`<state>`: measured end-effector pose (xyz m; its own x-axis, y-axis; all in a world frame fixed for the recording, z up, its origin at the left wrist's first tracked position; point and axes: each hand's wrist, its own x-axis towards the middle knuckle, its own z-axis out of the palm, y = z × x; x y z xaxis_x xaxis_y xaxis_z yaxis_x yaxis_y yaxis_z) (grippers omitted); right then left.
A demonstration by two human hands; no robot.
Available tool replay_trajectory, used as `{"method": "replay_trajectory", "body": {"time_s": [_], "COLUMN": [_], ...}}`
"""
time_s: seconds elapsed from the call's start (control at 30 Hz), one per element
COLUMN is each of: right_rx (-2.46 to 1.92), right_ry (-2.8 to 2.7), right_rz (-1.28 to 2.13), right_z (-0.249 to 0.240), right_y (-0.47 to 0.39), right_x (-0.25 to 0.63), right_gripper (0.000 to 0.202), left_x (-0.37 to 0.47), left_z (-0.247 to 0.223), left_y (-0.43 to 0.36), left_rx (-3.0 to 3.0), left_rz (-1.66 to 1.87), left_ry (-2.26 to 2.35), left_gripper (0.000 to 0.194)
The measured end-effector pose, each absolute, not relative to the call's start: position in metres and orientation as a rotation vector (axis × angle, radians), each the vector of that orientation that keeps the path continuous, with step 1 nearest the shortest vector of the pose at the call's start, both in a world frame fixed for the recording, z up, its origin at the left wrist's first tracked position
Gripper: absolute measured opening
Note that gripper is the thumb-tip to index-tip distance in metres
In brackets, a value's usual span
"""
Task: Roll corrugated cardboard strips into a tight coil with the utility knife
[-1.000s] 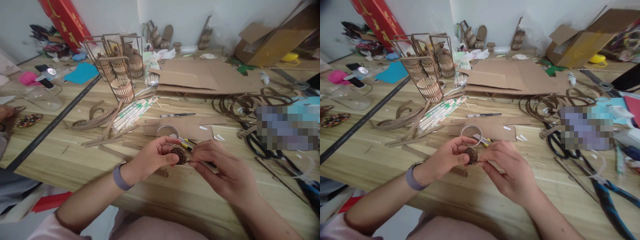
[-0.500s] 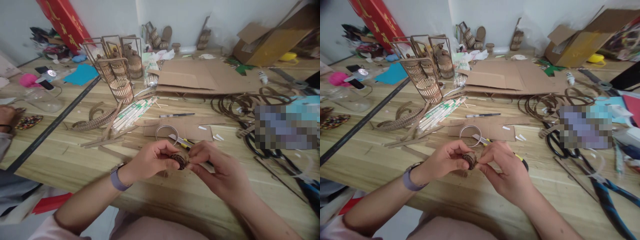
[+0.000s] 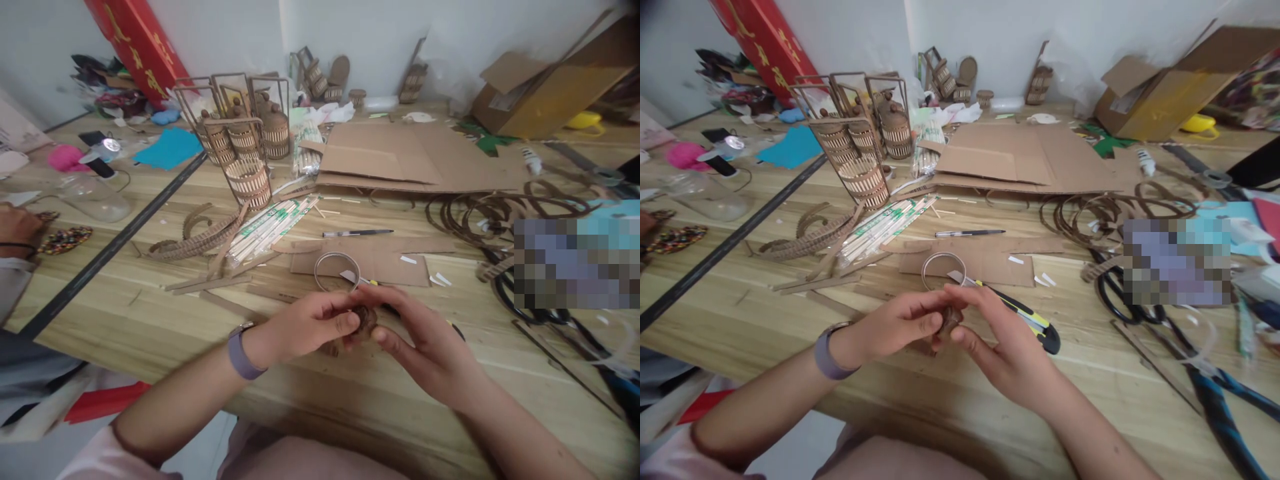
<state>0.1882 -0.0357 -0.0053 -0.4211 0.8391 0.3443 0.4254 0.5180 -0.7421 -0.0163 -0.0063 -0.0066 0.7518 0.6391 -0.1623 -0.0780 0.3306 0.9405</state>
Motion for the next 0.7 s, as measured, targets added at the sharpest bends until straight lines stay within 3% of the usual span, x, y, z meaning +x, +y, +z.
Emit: {"method": "replay_trajectory", "body": {"time_s": [0.33, 0.43, 0.57, 0.7], "right_rx": [-0.797, -0.788, -0.994, -1.156], "right_ry": [-1.846, -1.845, -1.894, -1.874], "right_rz": [0.845, 0.852, 0.804, 0.783], "right_z": [-0.009, -0.008, -0.015, -0.016], "right_y": [-0.044, -0.044, -0.039, -0.034], "right_x": [0.177, 0.178, 0.188, 0.191], "right_gripper": [0.017, 0.023, 0.058, 0.042], "left_x": [-0.011, -0.014, -0.032, -0.058], "left_z": [-0.010, -0.004, 0.018, 0.030], "left_y": [-0.005, -0.004, 0.003, 0.025], "left_rx": [0.908, 0.976, 1.397, 2.004], "left_rz": [0.268, 0.259, 0.389, 0.639], "left_ry": [0.365, 0.351, 0.702, 1.346], "left_gripper": [0.045, 0.046, 0.045, 0.032]}}
